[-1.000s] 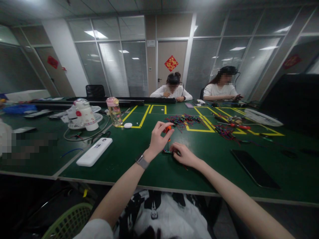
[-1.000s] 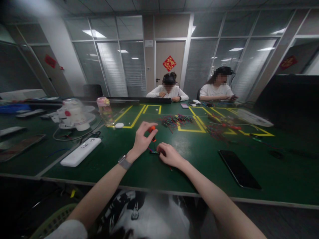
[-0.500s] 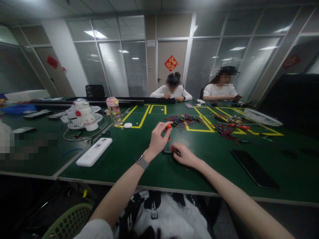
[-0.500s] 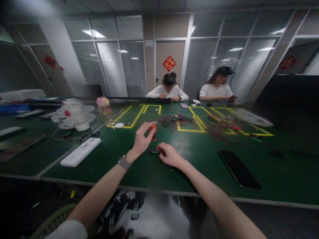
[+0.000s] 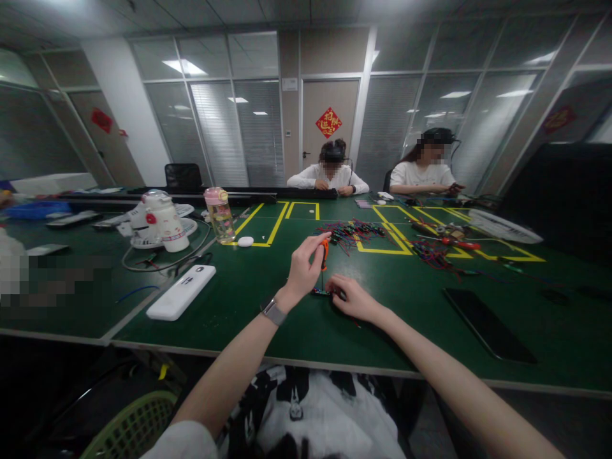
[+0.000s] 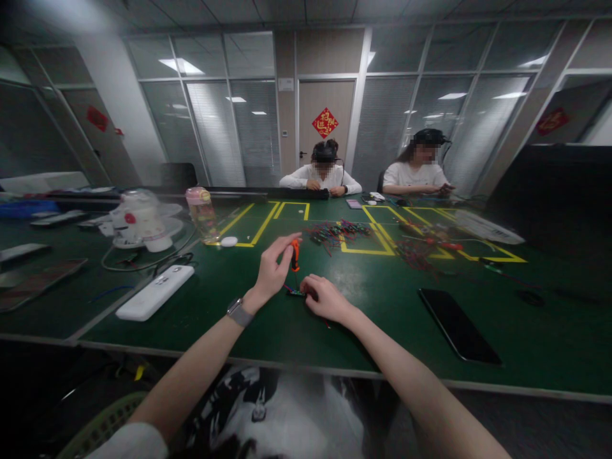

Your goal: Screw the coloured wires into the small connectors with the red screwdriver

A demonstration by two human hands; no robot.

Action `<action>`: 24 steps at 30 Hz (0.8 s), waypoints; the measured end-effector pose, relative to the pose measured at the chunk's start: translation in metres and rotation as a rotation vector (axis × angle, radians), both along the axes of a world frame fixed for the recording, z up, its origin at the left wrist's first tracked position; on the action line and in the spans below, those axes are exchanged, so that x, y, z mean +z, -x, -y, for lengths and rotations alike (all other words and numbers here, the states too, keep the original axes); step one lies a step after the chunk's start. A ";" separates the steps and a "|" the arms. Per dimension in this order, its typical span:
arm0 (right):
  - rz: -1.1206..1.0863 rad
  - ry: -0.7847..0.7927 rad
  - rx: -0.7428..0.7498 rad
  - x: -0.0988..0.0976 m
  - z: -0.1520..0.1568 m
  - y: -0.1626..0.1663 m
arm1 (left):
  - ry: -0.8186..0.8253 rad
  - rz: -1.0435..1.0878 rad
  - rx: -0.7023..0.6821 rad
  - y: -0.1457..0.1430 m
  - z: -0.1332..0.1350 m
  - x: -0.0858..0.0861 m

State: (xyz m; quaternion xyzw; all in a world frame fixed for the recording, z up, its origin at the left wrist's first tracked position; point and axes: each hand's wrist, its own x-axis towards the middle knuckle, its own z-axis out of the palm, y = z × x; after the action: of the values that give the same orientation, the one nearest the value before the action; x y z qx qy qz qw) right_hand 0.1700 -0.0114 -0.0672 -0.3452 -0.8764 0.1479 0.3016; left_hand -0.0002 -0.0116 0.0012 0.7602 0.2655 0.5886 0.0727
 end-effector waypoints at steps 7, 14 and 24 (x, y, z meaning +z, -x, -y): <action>0.001 0.003 -0.006 0.001 0.001 0.000 | -0.015 -0.006 0.037 0.000 0.001 0.001; 0.013 0.001 -0.014 0.001 0.000 0.000 | -0.005 -0.003 0.036 0.000 0.000 0.001; 0.017 0.008 -0.021 0.003 0.002 0.000 | -0.017 0.015 0.052 0.000 0.000 0.002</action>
State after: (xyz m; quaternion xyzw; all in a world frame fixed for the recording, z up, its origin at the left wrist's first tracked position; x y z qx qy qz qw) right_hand 0.1700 -0.0133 -0.0640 -0.3570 -0.8745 0.1451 0.2944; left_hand -0.0006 -0.0120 0.0034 0.7491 0.2793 0.5984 0.0530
